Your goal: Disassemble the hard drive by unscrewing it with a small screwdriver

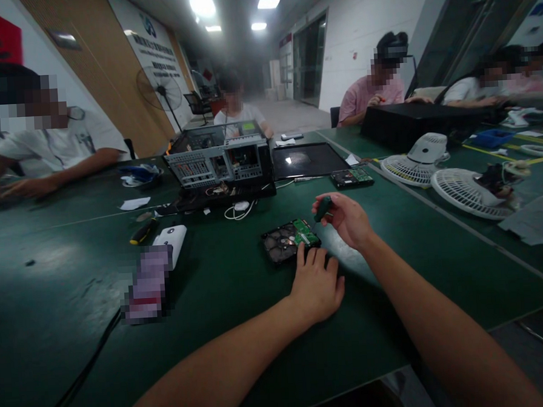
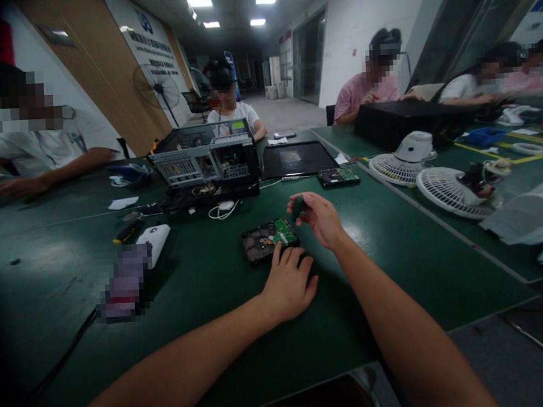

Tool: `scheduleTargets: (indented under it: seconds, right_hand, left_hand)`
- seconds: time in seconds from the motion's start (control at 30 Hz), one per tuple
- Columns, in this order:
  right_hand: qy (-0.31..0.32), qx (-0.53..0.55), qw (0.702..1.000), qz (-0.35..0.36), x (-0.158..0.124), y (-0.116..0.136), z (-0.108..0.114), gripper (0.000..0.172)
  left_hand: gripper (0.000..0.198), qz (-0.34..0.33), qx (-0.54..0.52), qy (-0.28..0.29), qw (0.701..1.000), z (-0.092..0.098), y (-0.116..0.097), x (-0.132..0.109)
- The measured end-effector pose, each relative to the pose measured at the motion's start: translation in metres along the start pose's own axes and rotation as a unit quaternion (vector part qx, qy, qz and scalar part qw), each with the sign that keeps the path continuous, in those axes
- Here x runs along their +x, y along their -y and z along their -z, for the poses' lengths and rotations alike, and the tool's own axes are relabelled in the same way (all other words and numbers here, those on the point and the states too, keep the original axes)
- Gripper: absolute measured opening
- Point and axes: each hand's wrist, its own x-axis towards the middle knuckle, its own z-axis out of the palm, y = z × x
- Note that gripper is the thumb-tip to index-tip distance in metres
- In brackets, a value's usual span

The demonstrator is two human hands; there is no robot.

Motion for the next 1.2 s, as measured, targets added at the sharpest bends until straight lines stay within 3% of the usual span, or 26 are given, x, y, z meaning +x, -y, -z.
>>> scheduleTargets:
  seconds: [0.33,0.73,0.93,1.2]
  right_hand:
    - [0.001,-0.023,1.0,0.004,-0.003,0.001,-0.004,0.025]
    - [0.018,0.039,0.999,-0.012,0.002,-0.002,0.003,0.022]
    - [0.025,0.005,1.0,-0.001,-0.001,0.0,0.003,0.029]
    - [0.016,-0.015,1.0,0.015,-0.001,-0.002,0.005,0.02]
  left_hand:
    - [0.034,-0.004,0.01,-0.001,1.0,-0.002,0.0,-0.001]
    - [0.039,0.021,-0.008,-0.01,1.0,-0.004,0.0,0.0]
    - [0.038,0.023,-0.018,-0.007,1.0,-0.002,0.001,0.0]
    - [0.044,0.027,-0.067,-0.007,0.997,-0.006,0.007,0.003]
